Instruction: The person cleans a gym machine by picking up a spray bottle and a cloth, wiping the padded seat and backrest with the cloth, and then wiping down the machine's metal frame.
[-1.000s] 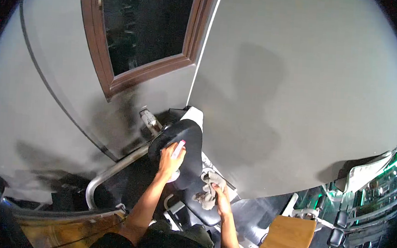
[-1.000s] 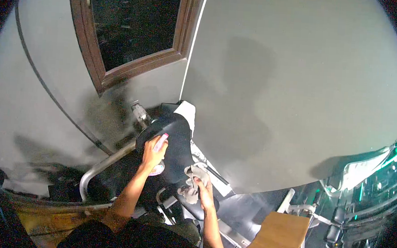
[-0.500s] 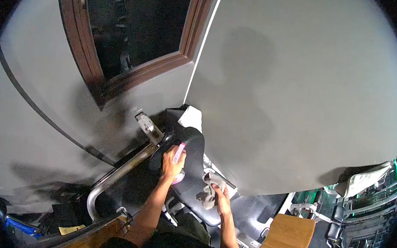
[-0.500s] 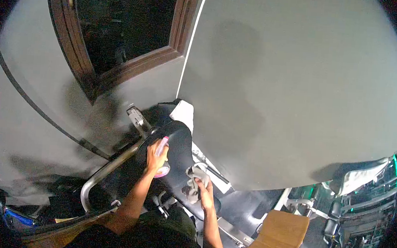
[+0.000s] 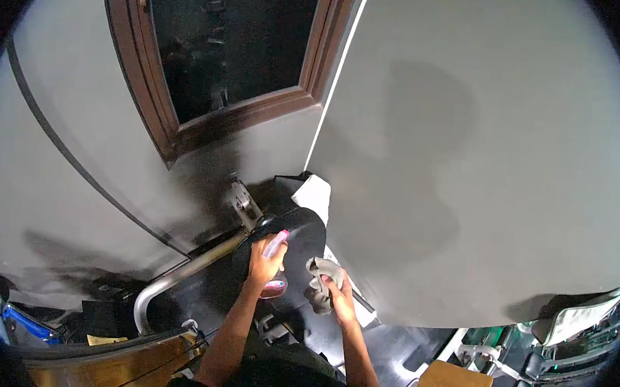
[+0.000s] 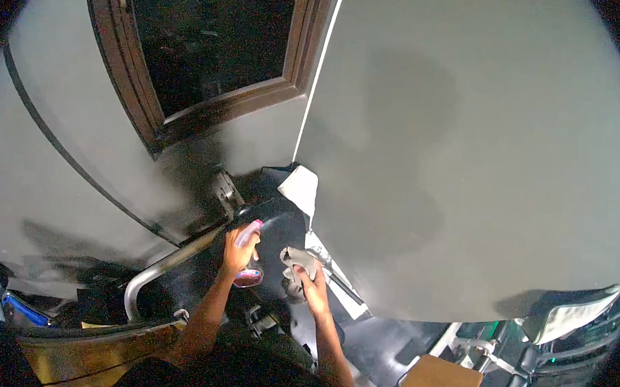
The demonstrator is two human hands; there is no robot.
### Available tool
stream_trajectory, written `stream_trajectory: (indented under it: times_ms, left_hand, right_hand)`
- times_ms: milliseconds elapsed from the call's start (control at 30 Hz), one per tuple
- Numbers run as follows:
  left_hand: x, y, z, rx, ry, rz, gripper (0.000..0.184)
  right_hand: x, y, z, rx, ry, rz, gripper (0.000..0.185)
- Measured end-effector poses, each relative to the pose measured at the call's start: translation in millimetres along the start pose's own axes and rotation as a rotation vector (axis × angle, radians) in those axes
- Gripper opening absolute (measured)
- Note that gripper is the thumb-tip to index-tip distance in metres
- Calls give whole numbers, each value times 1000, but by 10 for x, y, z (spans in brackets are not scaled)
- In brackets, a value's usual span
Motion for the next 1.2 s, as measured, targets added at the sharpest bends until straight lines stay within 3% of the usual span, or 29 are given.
stream_trajectory:
  times_ms: [267,467,800,867,933,1033,1200]
  left_hand:
    - [11,-116,36,-92,-218,-296,20]
    - [6,-163,48,-224,-212,-249,23]
    - [-202,-507,165,-413,-263,-424,34]
    - [-252,-555,237,-450,-274,-422,35]
    - [-253,-542,288,-543,-329,-440,35]
    - [-247,-537,336,-633,-357,-419,35]
    - [-223,-574,355,-680,-366,-424,38]
  right_hand:
    - [-259,123,49,-109,-68,26,29]
    - [-355,229,29,-59,-154,-91,28]
    - [-512,614,414,145,-413,-476,37]
    - [-580,821,519,64,-644,-785,35]
    - [-558,990,604,-15,-600,-745,34]
    - [-401,1151,733,-128,-670,-1005,43]
    - [-368,1102,830,-110,-602,-1136,48]
Point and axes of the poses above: each hand's wrist, its own z-axis towards the middle knuckle, its own y-axis out of the palm, x = y × z, the point moved 2 cm from there along z, towards the middle knuckle, and after that the axes turned 15 degrees about z, right-handed, at the moved point
